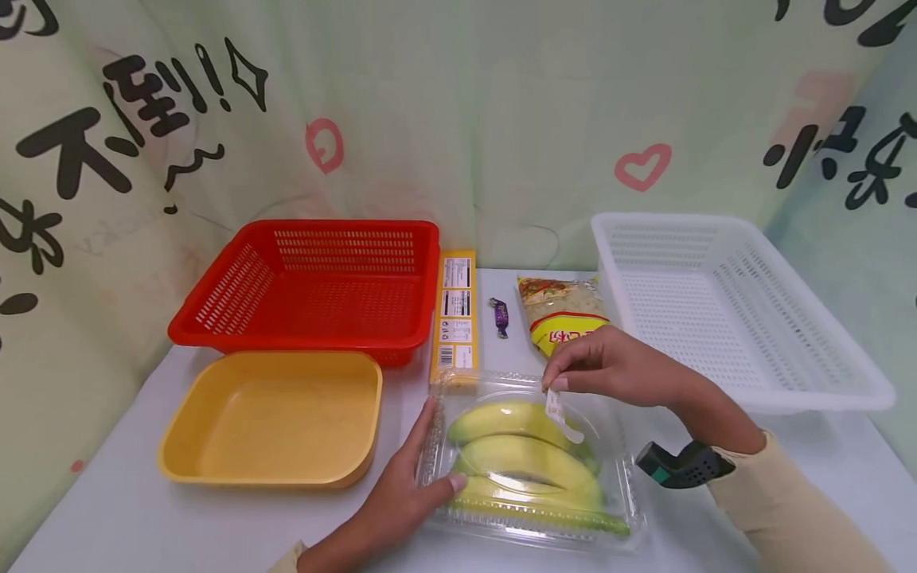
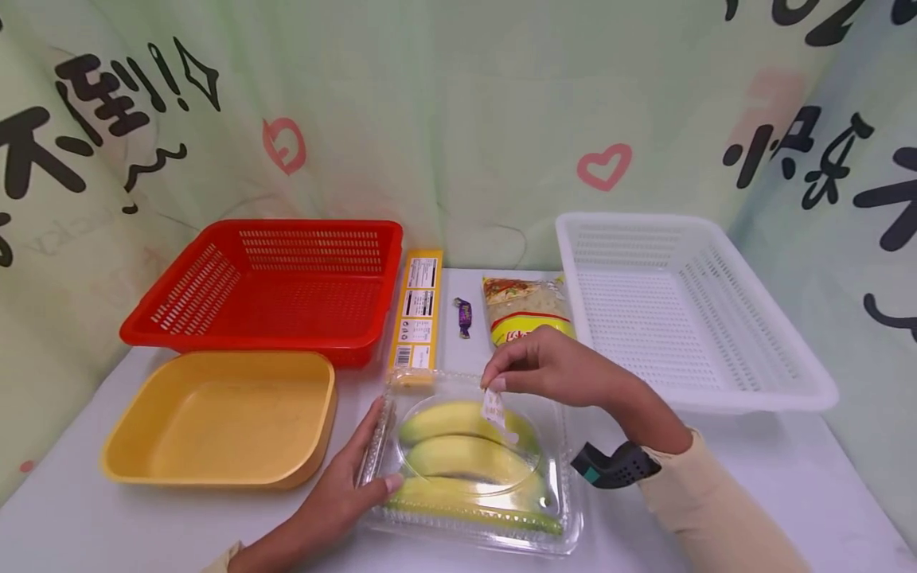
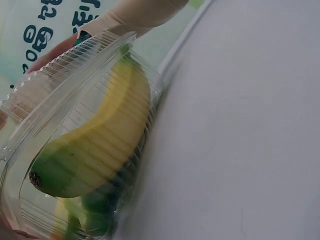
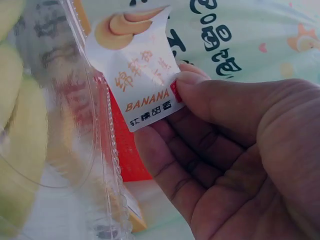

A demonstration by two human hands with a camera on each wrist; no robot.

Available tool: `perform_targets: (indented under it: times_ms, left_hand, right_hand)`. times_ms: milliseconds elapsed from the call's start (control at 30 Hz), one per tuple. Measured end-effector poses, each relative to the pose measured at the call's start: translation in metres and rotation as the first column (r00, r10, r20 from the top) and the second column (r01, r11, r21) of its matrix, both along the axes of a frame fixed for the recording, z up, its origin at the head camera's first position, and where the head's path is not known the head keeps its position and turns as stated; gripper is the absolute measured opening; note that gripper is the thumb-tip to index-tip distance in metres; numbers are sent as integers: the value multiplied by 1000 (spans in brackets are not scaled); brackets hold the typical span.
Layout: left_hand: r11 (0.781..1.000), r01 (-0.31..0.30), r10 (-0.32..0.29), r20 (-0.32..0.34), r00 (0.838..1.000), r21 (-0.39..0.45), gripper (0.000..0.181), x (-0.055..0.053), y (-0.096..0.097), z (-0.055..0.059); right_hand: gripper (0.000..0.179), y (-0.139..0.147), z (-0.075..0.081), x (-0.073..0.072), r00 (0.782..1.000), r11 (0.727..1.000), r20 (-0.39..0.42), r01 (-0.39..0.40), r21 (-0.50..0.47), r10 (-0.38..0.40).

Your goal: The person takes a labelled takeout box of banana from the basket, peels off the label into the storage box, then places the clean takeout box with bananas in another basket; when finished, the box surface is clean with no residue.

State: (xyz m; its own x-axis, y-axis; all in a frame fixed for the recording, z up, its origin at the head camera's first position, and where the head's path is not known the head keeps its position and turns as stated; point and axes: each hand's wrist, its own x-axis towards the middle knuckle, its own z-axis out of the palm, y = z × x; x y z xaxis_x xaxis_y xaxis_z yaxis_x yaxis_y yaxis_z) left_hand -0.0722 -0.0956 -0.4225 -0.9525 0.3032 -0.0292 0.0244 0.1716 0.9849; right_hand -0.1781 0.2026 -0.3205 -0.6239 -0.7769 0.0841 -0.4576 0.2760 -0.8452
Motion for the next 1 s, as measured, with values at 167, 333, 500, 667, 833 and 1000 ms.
perform_targets:
  times_ms: [167, 333, 500, 667, 833, 1000]
  left_hand:
    - [1000, 13, -13, 4, 1000, 1, 91, 1, -1, 3]
    - [1000, 16, -16, 20, 1000, -21, 91, 1, -2, 8]
    - [998, 29, -27, 41, 999, -47, 89, 0, -4, 15]
    - [999, 15, -13, 57, 998, -34, 86, 0, -7, 25]
    - [1000, -9, 9, 67, 998, -4, 84, 2, -12, 39]
    - [998, -23, 29, 93, 995, -56, 83, 6, -24, 53]
  right_hand:
    - [12, -3, 5, -2, 999, 997, 4, 47, 61, -48]
    - [13, -11, 10, -4, 998, 996, 28, 55, 70, -57]
    - [13, -20, 15, -6, 998, 996, 29, 51, 66, -53]
    - [14, -31, 20, -7, 999, 997, -8, 49, 59, -48]
    - [16, -43, 27, -9, 997, 994, -58, 52, 95, -46]
    - [20, -58, 31, -9, 999, 997, -9, 36, 73, -36]
